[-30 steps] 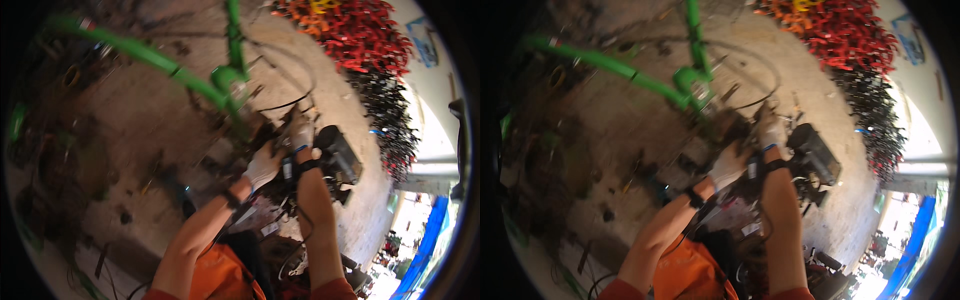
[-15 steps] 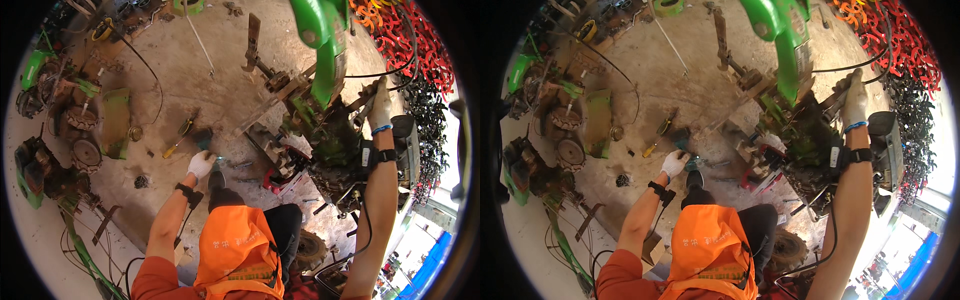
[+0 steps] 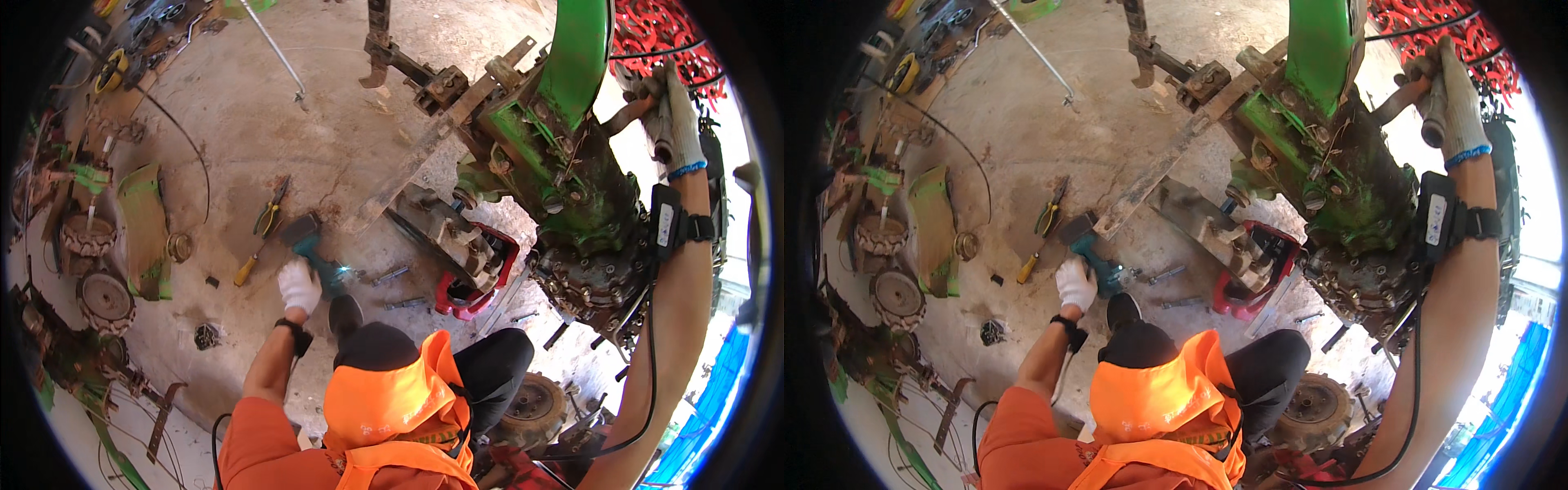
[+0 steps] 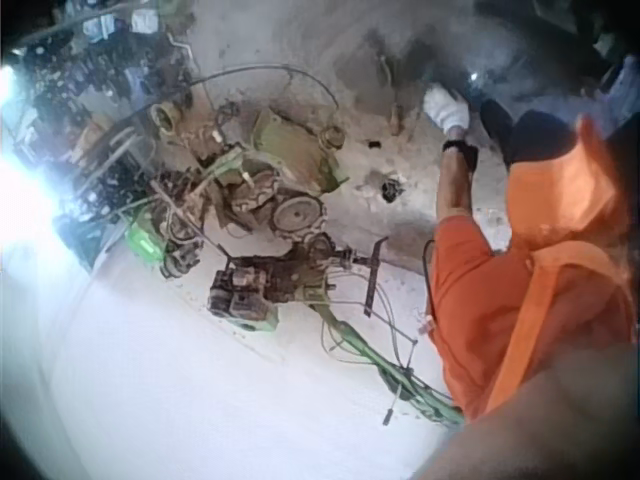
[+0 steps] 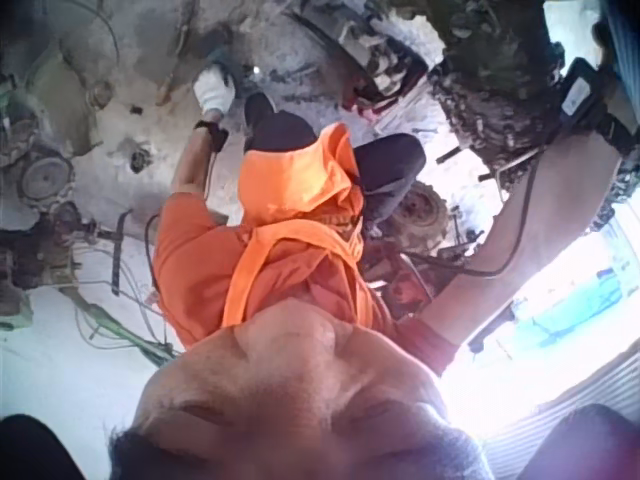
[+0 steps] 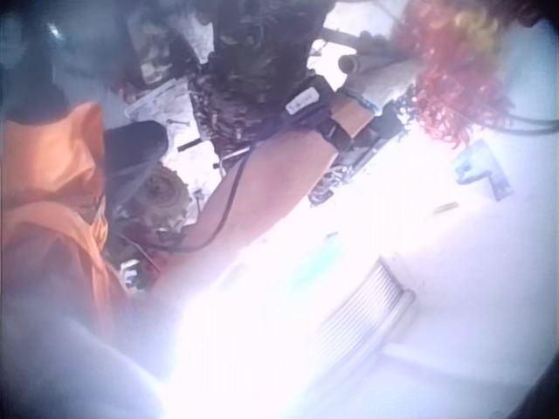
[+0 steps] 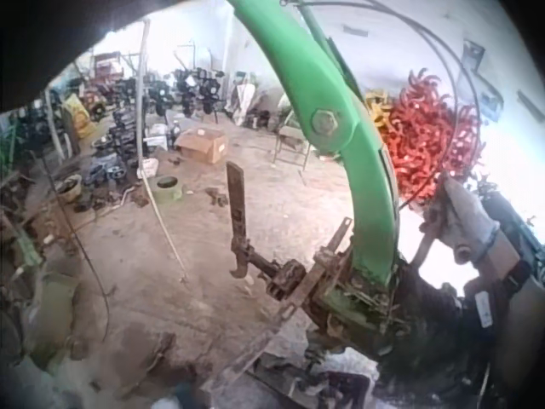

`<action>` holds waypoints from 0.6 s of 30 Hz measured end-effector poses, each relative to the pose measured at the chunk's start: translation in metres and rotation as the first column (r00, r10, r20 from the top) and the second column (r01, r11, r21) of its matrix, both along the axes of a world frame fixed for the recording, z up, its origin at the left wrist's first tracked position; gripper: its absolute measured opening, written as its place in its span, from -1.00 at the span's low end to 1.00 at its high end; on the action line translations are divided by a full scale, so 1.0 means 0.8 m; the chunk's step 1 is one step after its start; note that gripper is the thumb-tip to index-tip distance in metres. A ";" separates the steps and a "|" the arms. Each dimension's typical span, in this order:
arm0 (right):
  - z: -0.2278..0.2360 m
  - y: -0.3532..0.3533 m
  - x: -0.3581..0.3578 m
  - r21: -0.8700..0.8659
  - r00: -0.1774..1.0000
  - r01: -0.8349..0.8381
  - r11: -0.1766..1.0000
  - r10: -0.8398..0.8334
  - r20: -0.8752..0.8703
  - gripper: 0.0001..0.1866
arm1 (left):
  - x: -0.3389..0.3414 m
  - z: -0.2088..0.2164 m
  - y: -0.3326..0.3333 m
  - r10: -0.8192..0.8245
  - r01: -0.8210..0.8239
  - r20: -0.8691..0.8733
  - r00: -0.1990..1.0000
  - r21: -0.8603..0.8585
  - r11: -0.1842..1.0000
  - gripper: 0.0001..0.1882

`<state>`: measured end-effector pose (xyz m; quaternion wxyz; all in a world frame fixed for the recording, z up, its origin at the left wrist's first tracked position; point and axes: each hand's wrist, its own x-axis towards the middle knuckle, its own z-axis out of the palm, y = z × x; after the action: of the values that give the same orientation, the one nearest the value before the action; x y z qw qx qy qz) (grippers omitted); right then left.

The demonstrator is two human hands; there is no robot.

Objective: The person assembles a green metal frame onto a small engine in a workshop. They use a screwdriver and an impact wrench to attach brackets and fasten bolts, then connect a cable to the engine.

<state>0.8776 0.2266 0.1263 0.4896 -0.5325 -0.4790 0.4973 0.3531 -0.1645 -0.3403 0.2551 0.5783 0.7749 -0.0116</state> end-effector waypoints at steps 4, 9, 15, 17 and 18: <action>-0.007 -0.005 -0.006 0.087 0.974 0.094 0.992 -0.109 0.196 -0.44 | -0.010 -0.031 0.013 -0.774 0.844 -0.344 0.532 0.147 0.516 -0.61; -0.017 -0.026 -0.045 0.143 0.977 0.203 0.969 -0.209 0.030 -0.44 | -0.005 -0.048 0.056 -0.907 0.896 -0.079 0.414 -0.139 0.421 -0.80; -0.017 -0.018 -0.060 0.055 0.965 0.262 0.964 -0.261 -0.022 -0.52 | -0.033 0.081 0.041 -0.689 0.719 0.275 0.671 -0.012 0.695 -0.66; -0.026 -0.007 -0.052 0.107 0.952 0.297 0.949 -0.303 0.042 -0.51 | -0.036 0.135 0.032 -0.613 0.621 0.411 0.675 0.133 0.773 -0.67; -0.032 -0.001 -0.046 0.121 0.953 0.279 0.953 -0.290 0.088 -0.52 | -0.035 0.161 0.026 -0.684 0.602 0.423 0.594 0.330 0.727 -0.69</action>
<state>0.8405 0.2256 0.1010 0.5581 -0.5944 -0.4483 0.3664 0.3252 -0.1434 -0.2118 0.3869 0.8170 0.4127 0.1121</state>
